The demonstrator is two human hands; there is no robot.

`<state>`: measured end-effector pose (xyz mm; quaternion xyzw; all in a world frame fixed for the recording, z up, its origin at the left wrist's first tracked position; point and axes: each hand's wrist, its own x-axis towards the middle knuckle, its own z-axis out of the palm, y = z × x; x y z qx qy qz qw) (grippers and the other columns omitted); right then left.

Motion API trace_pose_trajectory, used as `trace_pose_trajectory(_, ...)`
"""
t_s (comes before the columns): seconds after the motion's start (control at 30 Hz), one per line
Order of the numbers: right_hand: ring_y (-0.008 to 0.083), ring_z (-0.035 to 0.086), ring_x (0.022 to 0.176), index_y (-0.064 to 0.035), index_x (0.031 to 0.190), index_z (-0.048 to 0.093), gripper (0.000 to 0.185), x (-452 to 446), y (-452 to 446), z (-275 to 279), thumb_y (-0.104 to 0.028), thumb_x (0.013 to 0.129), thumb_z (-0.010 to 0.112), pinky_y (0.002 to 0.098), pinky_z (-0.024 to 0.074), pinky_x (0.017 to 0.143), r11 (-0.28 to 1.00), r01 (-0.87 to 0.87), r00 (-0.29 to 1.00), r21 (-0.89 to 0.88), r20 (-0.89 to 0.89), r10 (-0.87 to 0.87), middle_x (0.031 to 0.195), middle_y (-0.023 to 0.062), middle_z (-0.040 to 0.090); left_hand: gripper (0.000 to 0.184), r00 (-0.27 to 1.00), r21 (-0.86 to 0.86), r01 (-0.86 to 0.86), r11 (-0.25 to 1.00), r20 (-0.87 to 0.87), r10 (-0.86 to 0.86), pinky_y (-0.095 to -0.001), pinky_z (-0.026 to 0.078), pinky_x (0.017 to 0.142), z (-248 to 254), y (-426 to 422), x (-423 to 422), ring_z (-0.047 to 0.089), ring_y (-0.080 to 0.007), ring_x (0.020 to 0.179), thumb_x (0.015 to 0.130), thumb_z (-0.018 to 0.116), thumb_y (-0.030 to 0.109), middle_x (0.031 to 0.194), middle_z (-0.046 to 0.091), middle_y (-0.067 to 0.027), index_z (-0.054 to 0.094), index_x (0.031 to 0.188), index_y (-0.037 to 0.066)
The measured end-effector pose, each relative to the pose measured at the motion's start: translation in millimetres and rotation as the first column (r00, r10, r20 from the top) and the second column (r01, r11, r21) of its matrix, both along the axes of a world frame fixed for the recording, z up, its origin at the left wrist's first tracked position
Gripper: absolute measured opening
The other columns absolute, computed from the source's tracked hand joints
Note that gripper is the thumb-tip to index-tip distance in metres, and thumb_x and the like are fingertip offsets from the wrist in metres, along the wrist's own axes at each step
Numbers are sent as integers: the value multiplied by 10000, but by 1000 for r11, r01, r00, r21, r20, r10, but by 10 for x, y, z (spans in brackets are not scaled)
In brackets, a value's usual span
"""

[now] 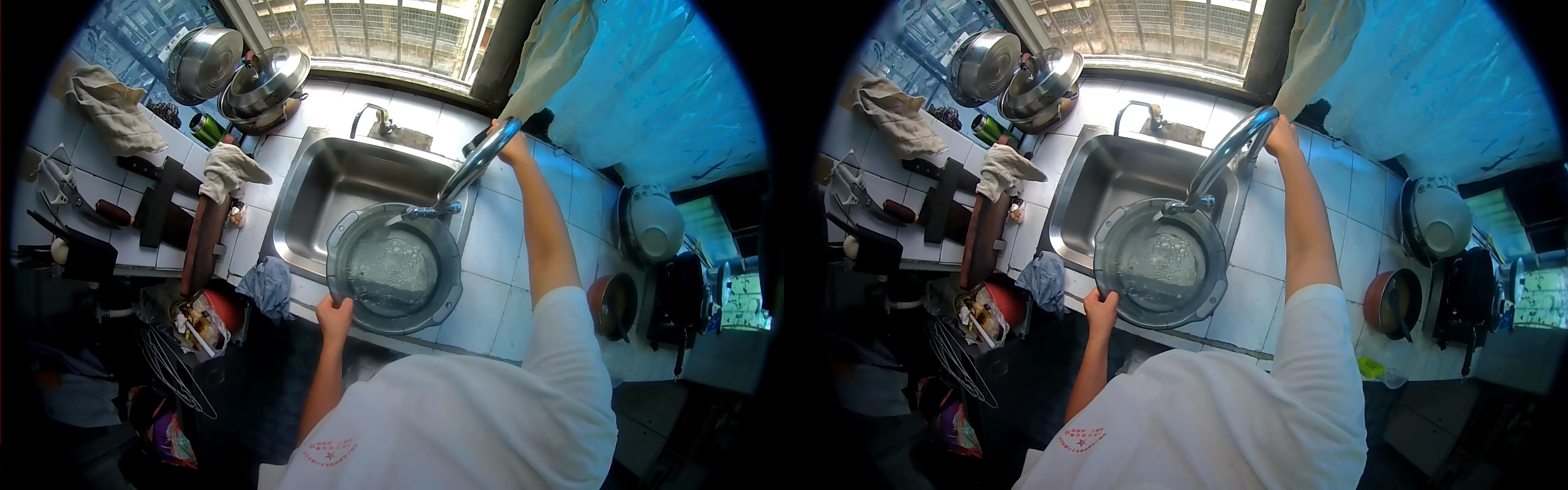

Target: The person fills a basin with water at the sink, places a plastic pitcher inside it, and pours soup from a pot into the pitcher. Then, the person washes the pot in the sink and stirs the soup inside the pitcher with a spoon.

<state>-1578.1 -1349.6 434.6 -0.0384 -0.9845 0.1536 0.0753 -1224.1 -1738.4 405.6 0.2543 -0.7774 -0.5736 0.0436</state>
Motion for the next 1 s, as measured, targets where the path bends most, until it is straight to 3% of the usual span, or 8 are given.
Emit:
trace_pose_trajectory(0.17, 292, 587, 966, -132, 940, 655, 300, 22, -15, 50, -311, 925, 414, 388, 428, 867, 1000, -16, 1000, 13, 8, 16, 1008, 132, 627, 119, 999, 58, -8, 998, 50, 5, -257, 381, 470, 18, 3, 2, 446, -87, 475, 685, 569, 82, 512, 506, -19, 540, 621, -14)
trace_pose_trajectory(0.23, 285, 590, 960, -129, 940, 655, 309, 17, -24, 53, -318, 927, 411, 380, 430, 859, 1000, 10, 1000, -23, 9, -10, 1000, 130, 630, 105, 999, 29, 5, 1000, -40, -4, -223, 331, 434, -8, 7, 2, 407, -43, 468, 702, 560, 61, 531, 484, 39, 537, 611, 12)
trace_pose_trajectory(0.53, 229, 611, 872, -90, 909, 662, 379, -84, 39, -81, -378, 926, 417, 342, 440, 805, 999, 23, 1000, -47, -1, -23, 914, 109, 648, 123, 1000, 13, 11, 1000, 6, -11, -263, 383, 474, 61, 8, -10, 452, -92, 478, 682, 573, 77, 507, 509, -21, 538, 617, -21)
trace_pose_trajectory(0.73, 211, 612, 810, -70, 910, 654, 355, -231, 117, -315, -357, 920, 445, 334, 460, 767, 950, 137, 990, -282, -2, -143, 873, 105, 645, 134, 999, -20, 23, 1000, -26, -23, -267, 385, 481, -22, -19, -3, 451, -97, 482, 682, 576, 83, 509, 510, -31, 535, 617, -27)
trace_pose_trajectory(0.9, 231, 609, 843, -115, 876, 639, 161, -92, 45, -14, -237, 874, 535, 342, 464, 790, 1000, -17, 1000, -24, 17, 18, 880, 105, 634, 138, 1000, -39, 25, 999, -11, -25, -267, 387, 487, 7, -16, -10, 450, -98, 487, 682, 575, 85, 513, 511, -33, 534, 617, -29)
trace_pose_trajectory(1.0, 242, 607, 857, -129, 840, 632, 91, -76, 29, -7, -201, 836, 576, 350, 466, 788, 999, -35, 999, 9, -25, 35, 877, 109, 629, 138, 1000, -25, 24, 999, 3, -24, -268, 385, 488, 4, -15, -9, 447, -97, 490, 682, 577, 86, 514, 509, -31, 534, 617, -29)
